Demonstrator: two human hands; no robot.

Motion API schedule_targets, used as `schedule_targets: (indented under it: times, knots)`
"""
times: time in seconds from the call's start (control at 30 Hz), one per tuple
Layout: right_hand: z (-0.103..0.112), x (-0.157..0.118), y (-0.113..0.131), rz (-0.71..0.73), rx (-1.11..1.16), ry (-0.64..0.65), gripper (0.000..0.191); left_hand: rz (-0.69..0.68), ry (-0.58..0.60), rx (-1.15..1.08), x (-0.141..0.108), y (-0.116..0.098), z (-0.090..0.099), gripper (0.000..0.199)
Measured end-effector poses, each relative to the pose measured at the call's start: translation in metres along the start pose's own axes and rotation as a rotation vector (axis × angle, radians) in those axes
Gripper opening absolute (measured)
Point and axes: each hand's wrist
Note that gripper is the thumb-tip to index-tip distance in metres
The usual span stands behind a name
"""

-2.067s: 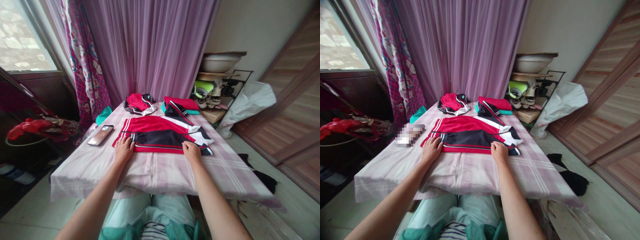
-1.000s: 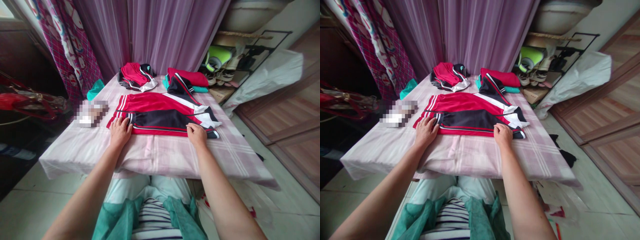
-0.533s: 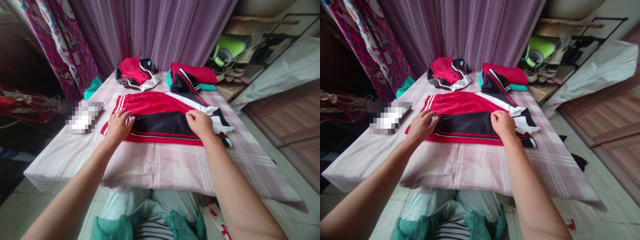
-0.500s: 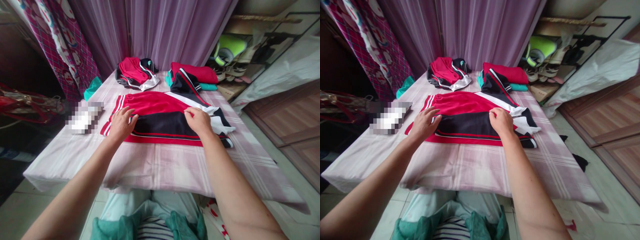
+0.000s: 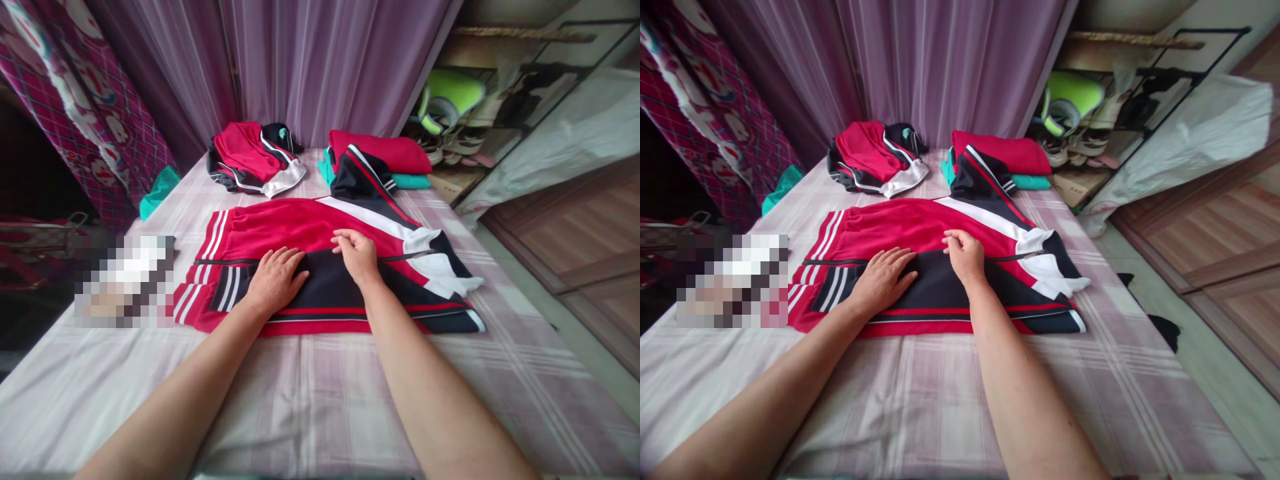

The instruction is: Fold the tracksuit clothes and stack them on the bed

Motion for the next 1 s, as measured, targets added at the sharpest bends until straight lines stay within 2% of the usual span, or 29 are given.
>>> schedule_targets:
  times: [0.13,0.23,0.37,0.47,1.0]
  knots:
    - [-0.001,0.002,0.004,-0.035,0.018,-0.044,0.024,-0.01,-0.025,-0.021,0.0,0.001,-0.001,0.047]
    - [-0.003,0.001,0.008,-0.02,-0.066,0.023,0.023,-0.005,-0.036,-0.011,0.0,0.0,-0.002,0.046]
    - [-0.005,-0.002,0.01,0.076,-0.291,0.145,0.021,-0.009,-0.03,0.005,-0.001,0.0,-0.002,0.047]
    - [-0.006,-0.003,0.011,0.119,-0.373,0.174,0.023,-0.01,-0.024,-0.005,-0.001,0.002,-0.001,0.047]
    - [-0.008,-0.002,0.011,0.12,-0.447,0.192,0.024,-0.018,-0.052,0.019,-0.003,0.0,-0.001,0.044]
Point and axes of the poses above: each hand's wrist, its own x-axis towards the middle knuckle, its own z-axis out of the back of the hand, y = z × x, and after that the axes turned 13 degrees about z, right-handed
